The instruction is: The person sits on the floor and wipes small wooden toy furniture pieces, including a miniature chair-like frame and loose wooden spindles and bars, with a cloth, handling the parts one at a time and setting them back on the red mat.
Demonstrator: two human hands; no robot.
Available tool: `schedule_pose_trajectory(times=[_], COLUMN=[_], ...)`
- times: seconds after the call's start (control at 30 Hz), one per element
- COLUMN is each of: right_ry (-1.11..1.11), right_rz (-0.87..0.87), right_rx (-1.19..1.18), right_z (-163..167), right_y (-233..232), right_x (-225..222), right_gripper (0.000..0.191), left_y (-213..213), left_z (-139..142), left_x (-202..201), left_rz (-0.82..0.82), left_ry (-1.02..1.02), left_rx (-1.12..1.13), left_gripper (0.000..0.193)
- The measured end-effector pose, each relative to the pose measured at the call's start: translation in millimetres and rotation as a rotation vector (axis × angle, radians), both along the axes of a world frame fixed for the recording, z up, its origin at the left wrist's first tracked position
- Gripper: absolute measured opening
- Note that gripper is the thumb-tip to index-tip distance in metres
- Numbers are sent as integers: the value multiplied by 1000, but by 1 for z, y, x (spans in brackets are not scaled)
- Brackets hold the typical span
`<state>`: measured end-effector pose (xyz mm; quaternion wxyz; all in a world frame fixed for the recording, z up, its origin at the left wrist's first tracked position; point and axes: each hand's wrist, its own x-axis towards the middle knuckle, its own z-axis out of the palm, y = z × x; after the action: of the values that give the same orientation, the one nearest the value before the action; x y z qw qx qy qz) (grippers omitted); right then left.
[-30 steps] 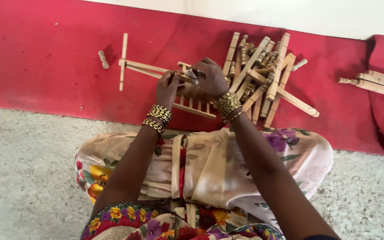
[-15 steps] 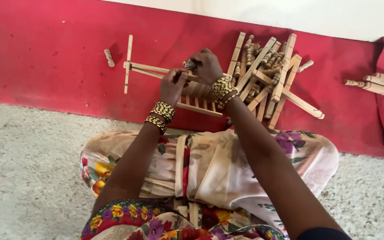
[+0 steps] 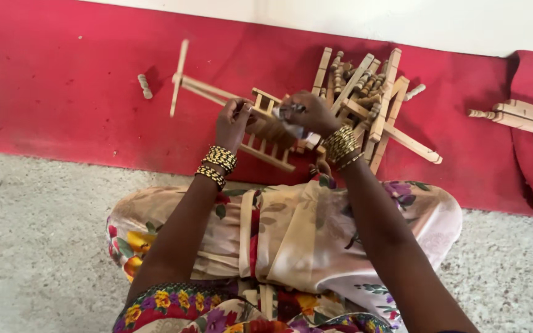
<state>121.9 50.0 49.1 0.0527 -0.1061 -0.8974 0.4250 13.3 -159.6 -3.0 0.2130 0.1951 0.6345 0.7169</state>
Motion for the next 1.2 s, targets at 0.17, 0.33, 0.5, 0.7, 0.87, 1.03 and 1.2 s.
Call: schedule_pose_trajectory(times=[0.17, 0.33, 0.5, 0.7, 0.87, 1.03, 1.2], right_ry=[267, 223, 74, 383, 242, 25, 226], right_rz=[-80, 37, -33, -139, -66, -14, -234], right_rx=[325, 110, 70, 198, 43, 14, 269], right_z=[-9, -10, -19, -27, -8, -2, -6], right_y=[-23, -20, -5, -10, -9, -7, -9], right_x=[-15, -10, 6, 6, 19, 29, 31], right_gripper=[5, 8, 20, 10, 9, 6, 6], left_y=[3, 5, 2, 29, 48, 48, 53], left_z=[0, -2, 2, -6, -18, -17, -7], left_x=[-1, -6, -10, 14, 24, 23, 35], left_rz=[23, 76, 50, 186, 176, 210, 213], left_ry=[137, 82, -86, -422, -252, -166, -22], left_rx=[-113, -160, 29, 102, 17, -117, -101], left_gripper=[21, 26, 29, 25, 30, 34, 35])
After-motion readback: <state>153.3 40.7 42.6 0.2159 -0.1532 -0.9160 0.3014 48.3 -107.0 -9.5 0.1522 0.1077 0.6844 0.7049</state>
